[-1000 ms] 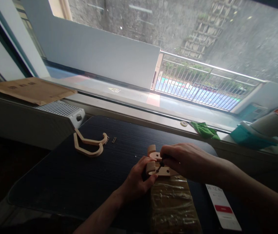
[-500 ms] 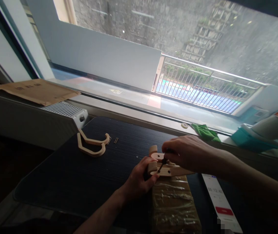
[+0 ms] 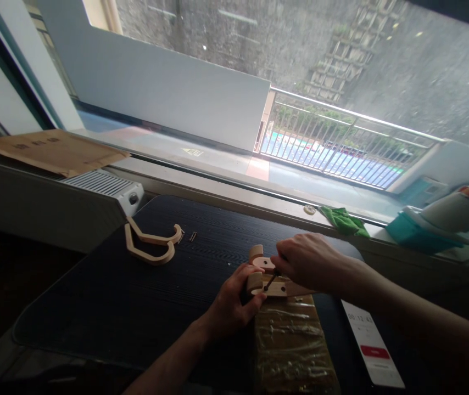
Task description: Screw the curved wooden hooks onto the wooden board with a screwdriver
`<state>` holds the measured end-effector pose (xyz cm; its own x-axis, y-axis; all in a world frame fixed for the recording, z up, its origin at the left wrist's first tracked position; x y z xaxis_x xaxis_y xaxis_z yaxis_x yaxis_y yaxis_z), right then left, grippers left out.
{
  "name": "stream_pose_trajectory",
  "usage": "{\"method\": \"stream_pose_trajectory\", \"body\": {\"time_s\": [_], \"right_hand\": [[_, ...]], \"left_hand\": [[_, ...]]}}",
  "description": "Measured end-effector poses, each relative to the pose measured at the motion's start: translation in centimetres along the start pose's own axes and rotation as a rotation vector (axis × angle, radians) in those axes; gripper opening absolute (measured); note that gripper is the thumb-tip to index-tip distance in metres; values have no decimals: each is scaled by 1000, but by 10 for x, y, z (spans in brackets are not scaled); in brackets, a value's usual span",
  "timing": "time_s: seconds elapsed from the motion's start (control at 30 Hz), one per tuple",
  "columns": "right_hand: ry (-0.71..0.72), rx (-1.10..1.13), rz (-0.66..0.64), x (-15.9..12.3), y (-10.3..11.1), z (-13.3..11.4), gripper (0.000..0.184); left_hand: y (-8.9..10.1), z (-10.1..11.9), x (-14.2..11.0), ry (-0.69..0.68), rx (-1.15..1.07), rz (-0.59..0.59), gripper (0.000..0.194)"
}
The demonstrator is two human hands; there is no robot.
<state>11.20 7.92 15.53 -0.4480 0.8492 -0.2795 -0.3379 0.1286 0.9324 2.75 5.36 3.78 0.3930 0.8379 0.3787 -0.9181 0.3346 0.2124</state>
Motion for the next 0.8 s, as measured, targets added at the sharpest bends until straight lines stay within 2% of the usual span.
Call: {"method": "stream_pose_trajectory", "body": {"time_s": [0.1,0.27,0.43,0.53,0.6,0.7,0.73,0.8], "right_hand": [[7,5,-16,-3,0,7,36],[239,35,-45,-13,12,-14,8],[364,-27,-105,-9,7,-42,16],[268,72,-103,-3,-3,-26,15],[167,187,-101,-4,-11,-5,23],[98,278,-157,-17,-24,18,38],[75,317,-136,-24,-25,25,39],[-12,465,22,-43,-23,43,35]], "left_hand": [[1,1,0,-10,2,6,38],[0,2,0,-13,7,4,39],[0,-1,1,12,11,3,36],[0,-3,1,28,10,-4,35],[1,-3,0,34,11,-2,36],[2,-4,1,43,13,8,36],[3,-3,1,47,12,15,35],[4,-1,1,65,9,25,36]]}}
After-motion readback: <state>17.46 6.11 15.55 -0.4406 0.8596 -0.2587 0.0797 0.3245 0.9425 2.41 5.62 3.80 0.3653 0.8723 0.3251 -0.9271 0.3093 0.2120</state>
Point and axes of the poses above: each hand's wrist, its own x-axis towards the middle knuckle, its own y-axis out of the back of the hand, z = x × y, the point moved 8 cm from there along x, towards the middle knuckle, and after that the axes turned 4 degrees about y, right-handed, at the moved point
